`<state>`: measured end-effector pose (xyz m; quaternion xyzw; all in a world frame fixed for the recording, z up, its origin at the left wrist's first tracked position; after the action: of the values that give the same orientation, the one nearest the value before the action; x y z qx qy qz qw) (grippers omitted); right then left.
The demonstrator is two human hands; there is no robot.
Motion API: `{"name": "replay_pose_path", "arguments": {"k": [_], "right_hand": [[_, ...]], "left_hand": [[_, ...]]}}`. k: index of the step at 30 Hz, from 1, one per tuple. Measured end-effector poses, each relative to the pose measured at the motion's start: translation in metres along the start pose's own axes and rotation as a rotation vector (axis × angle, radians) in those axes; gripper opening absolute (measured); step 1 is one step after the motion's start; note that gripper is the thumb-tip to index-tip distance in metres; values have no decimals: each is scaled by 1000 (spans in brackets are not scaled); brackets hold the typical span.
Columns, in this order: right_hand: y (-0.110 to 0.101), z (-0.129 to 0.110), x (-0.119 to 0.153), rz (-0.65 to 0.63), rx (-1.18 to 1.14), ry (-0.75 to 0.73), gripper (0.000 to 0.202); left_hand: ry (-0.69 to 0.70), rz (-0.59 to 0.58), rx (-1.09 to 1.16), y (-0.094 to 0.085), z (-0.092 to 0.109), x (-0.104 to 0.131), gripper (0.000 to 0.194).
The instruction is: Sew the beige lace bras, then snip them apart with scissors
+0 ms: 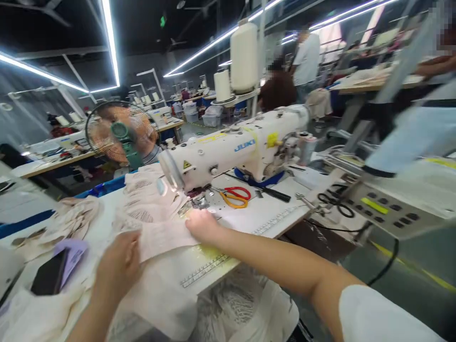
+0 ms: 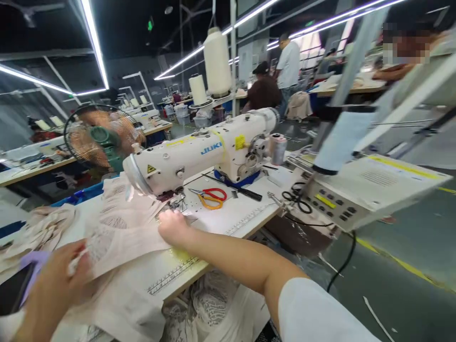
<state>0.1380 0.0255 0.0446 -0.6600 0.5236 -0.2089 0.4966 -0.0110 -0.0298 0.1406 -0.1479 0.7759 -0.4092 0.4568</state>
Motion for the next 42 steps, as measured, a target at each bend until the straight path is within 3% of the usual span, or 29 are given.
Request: {"name": "replay_pose_path", "arguments": {"k": [2,5,8,11,17,23,31,42], "right_hand": [[3,-5,10,-7,13,-47,13],[8,-5,24,-4,33,-118,17],[7,0,42,10,47,-178,23],[3,6,61,26,51,-229,24],[-2,22,91,112,20,-278,28],[-4,31,92,208,29,-274,28],[3,32,79,55,-99,-282,22],[8,29,92,109,-86,-322,30]], "left_hand": [[76,-94,84,15,45,-9,33],[163,-272,175,64,91,-22,30],[232,-394,198,112,108,-22,28],[284,-388,148,133,112,-16,32],[292,-322,94,141,112,-18,44],[289,-367,151,153,111,-30,45],[288,-395,157,159,112,-37,43],[186,-430,154,160,111,-42,38]]}}
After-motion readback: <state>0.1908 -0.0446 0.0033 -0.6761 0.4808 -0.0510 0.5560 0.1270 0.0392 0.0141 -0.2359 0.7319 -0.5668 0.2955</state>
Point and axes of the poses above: each hand's wrist, its own x-axis away from the middle knuckle, its own y-axis out of the palm, z = x × y, the point moved 9 cm from there along -x, towards the middle knuckle, and after that the axes turned 14 degrees about -x, right-handed, at the moved point
